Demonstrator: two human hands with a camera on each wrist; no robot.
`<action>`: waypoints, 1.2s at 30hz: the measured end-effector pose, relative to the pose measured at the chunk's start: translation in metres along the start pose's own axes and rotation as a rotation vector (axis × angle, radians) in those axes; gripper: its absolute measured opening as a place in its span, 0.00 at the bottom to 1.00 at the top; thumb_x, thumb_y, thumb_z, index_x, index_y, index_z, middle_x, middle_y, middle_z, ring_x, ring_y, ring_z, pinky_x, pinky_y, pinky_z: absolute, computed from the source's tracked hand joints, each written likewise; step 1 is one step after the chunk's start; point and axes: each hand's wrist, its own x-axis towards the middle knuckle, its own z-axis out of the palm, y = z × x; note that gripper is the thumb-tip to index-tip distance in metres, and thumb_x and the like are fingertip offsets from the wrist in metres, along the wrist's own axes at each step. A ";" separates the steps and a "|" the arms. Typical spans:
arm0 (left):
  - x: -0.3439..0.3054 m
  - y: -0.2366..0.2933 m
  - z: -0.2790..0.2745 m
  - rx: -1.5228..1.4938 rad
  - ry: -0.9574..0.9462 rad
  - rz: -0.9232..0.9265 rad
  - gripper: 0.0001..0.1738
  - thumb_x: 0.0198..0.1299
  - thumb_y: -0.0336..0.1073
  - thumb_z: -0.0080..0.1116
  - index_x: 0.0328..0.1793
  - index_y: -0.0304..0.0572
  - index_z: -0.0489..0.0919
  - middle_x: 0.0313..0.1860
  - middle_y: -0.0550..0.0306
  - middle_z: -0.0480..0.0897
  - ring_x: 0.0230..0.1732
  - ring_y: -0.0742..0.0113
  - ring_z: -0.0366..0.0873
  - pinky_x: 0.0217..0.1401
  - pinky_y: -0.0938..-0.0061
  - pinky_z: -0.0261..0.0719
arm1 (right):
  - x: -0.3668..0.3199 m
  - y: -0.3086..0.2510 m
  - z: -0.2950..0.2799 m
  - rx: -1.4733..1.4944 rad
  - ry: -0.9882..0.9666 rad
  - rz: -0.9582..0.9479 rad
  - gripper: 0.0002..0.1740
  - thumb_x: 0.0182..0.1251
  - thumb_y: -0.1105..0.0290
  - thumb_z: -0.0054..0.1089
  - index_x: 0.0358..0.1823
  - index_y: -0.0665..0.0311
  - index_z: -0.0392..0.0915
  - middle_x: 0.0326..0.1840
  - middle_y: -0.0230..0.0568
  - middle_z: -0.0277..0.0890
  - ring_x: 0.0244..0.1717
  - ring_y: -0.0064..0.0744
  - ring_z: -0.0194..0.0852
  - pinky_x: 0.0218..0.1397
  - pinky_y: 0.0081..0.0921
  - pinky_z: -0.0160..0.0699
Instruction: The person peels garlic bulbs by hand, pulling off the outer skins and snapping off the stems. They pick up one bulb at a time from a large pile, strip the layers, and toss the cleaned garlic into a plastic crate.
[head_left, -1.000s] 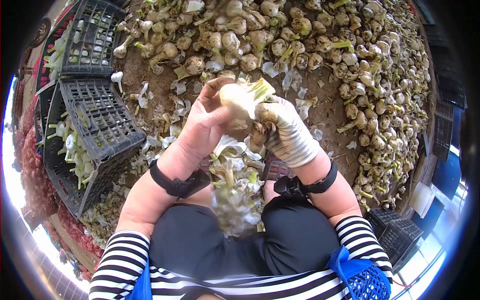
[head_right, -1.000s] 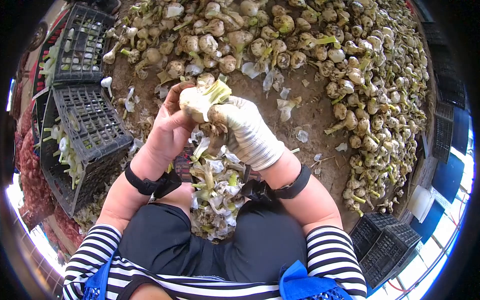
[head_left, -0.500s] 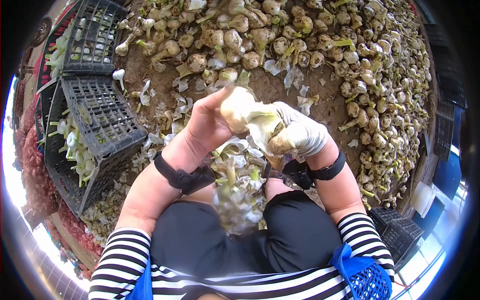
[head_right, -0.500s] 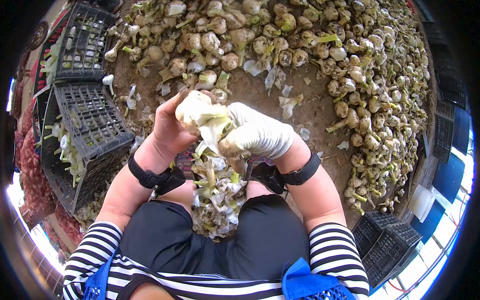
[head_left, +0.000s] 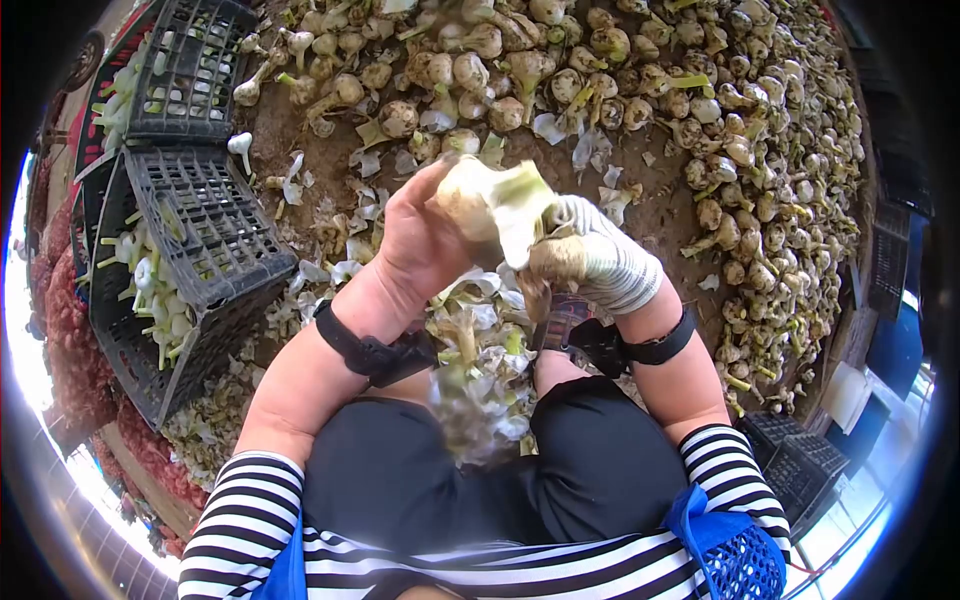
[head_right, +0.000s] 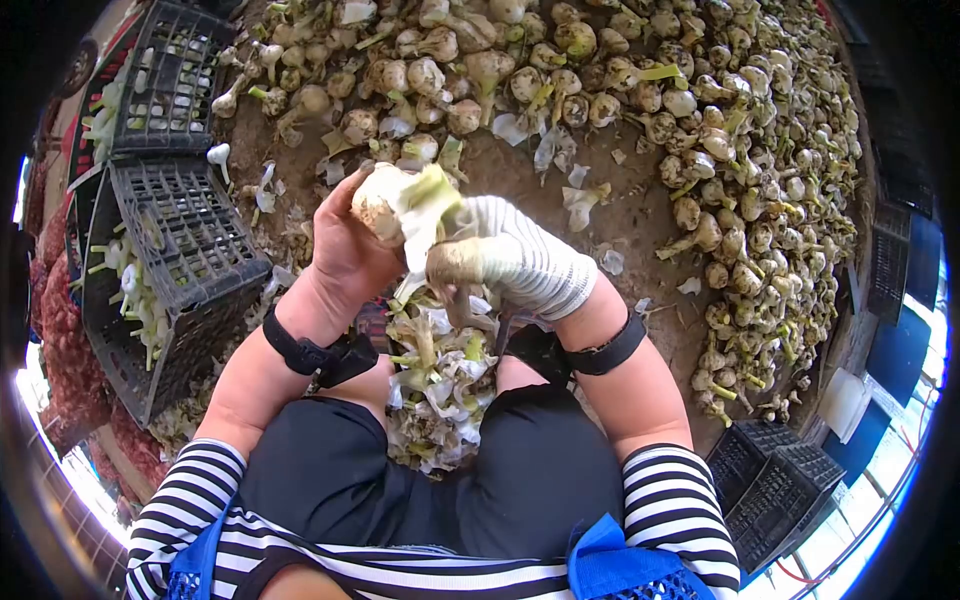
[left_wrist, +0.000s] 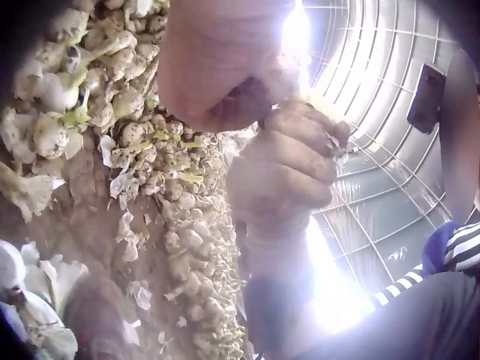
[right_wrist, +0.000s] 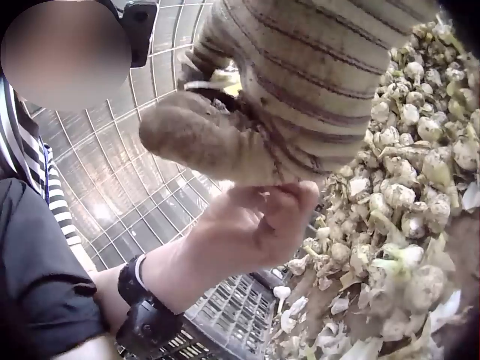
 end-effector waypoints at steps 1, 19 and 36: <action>0.000 0.001 0.000 0.001 0.032 0.039 0.23 0.59 0.48 0.44 0.53 0.41 0.75 0.51 0.50 0.78 0.53 0.51 0.74 0.61 0.57 0.65 | 0.001 0.001 -0.002 0.039 0.070 -0.034 0.13 0.53 0.65 0.59 0.36 0.68 0.76 0.26 0.34 0.75 0.24 0.21 0.73 0.29 0.18 0.73; 0.000 -0.003 -0.002 0.285 -0.041 0.161 0.23 0.62 0.44 0.34 0.59 0.42 0.66 0.59 0.48 0.70 0.58 0.53 0.69 0.58 0.51 0.68 | 0.011 0.016 -0.010 -0.081 0.562 -0.409 0.15 0.59 0.62 0.60 0.43 0.63 0.72 0.34 0.33 0.76 0.35 0.15 0.69 0.34 0.12 0.68; 0.008 -0.014 -0.005 0.595 0.151 0.325 0.36 0.51 0.25 0.62 0.63 0.44 0.55 0.57 0.53 0.67 0.58 0.64 0.68 0.59 0.64 0.72 | 0.025 0.020 -0.008 0.054 0.484 -0.505 0.12 0.65 0.65 0.54 0.46 0.63 0.73 0.39 0.28 0.74 0.38 0.14 0.67 0.43 0.15 0.68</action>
